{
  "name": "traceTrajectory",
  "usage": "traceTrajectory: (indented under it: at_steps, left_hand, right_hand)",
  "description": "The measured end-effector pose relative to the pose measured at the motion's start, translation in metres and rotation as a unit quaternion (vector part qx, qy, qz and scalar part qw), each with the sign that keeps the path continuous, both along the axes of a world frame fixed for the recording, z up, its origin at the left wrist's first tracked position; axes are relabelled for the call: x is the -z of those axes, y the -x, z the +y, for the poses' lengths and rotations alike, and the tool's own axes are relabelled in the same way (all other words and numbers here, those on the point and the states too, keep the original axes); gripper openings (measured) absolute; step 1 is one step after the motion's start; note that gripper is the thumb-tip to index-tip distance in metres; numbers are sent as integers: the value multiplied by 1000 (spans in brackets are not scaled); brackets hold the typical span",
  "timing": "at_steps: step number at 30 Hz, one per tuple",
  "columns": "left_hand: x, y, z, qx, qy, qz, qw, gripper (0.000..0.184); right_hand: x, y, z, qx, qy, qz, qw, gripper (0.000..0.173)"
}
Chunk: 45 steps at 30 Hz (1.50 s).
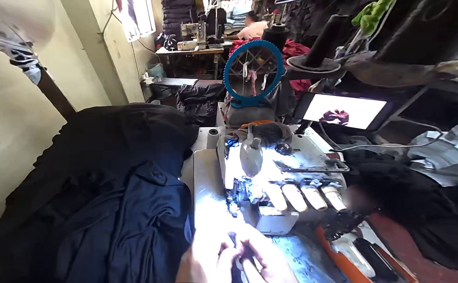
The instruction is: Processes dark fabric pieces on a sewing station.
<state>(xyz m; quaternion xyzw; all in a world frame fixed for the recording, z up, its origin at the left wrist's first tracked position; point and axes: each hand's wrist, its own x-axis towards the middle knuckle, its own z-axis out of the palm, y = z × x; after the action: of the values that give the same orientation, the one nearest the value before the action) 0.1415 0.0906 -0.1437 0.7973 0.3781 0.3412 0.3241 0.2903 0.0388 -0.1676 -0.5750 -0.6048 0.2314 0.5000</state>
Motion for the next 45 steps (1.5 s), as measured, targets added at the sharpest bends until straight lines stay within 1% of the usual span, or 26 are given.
traceTrajectory:
  at_steps: [1, 3, 4, 6, 7, 8, 9, 11, 12, 14, 16, 18, 20, 21, 24, 28, 33, 36, 38, 41, 43, 44, 45]
  left_hand:
    - [3, -7, -4, 10, 9, 6, 1000, 19]
    - [7, -22, -6, 20, 14, 9, 1000, 19]
    - [10, -29, -5, 5, -12, 2, 1000, 18]
    - [13, -38, 7, -43, -104, -19, 993, 13]
    - [14, -36, 16, -56, -137, -27, 989, 11]
    - [14, -31, 26, -58, -151, -19, 987, 10]
    - [16, -23, 34, -50, -142, 12, 989, 13]
    - [18, -9, 44, -13, -79, 122, 989, 31]
    - [18, -8, 50, 2, -67, 177, 982, 41]
    - [17, -17, 69, 4, -67, 238, 969, 49]
    - [15, -34, 92, -14, -72, 263, 962, 51]
    - [13, -50, 114, -27, -75, 282, 956, 47]
    - [8, -62, 131, -13, -62, 288, 956, 53]
    - [6, -65, 138, -3, -62, 276, 959, 57]
    - [8, -66, 155, 13, -96, 235, 967, 47]
    - [11, -67, 164, 13, -123, 221, 967, 43]
    - [12, -64, 163, -26, -161, 225, 961, 38]
    - [15, -40, 155, -72, -216, 184, 956, 35]
    - [14, -14, 140, -99, -225, 126, 961, 35]
    - [12, 28, 92, -109, -242, 21, 964, 26]
    - [17, 43, 56, -56, -214, -59, 973, 17]
    - [19, 49, 41, -1, -175, -86, 981, 15]
    - [21, 55, 28, 57, -129, -90, 986, 14]
  right_hand:
    - [1, -5, -3, 22, 20, -24, 999, 15]
    - [-1, -16, -6, 87, 33, -107, 990, 18]
    - [-4, -19, -7, 121, 33, -151, 980, 18]
    - [-11, -21, -8, 172, 37, -211, 962, 17]
    - [-12, -22, -10, 180, 37, -215, 959, 17]
    - [-12, -24, -12, 179, 33, -212, 960, 17]
    - [-9, -27, -15, 171, 29, -203, 964, 18]
    - [7, -31, -23, 143, 28, -171, 975, 17]
    - [17, -31, -25, 129, 33, -152, 979, 18]
    - [37, -28, -27, 110, 41, -113, 987, 22]
    - [58, -20, -27, 111, 31, -94, 989, 22]
    - [77, -11, -26, 126, 13, -93, 988, 21]
    - [79, -8, -24, 134, 27, -96, 986, 20]
    - [74, -8, -23, 136, 34, -84, 987, 20]
    - [95, -8, -24, 160, -21, -51, 986, 16]
    - [97, -7, -24, 149, -37, -33, 988, 14]
    - [93, -8, -23, 162, -37, -75, 983, 18]
    - [97, -9, -25, 156, -49, -100, 981, 21]
    - [96, -5, -29, 137, -62, -115, 982, 20]
    - [88, 24, -38, 84, -44, -179, 979, 23]
    - [85, 51, -38, 64, -27, -229, 971, 30]
    - [85, 62, -35, 56, -18, -241, 969, 30]
    - [84, 69, -31, 46, -11, -242, 969, 24]
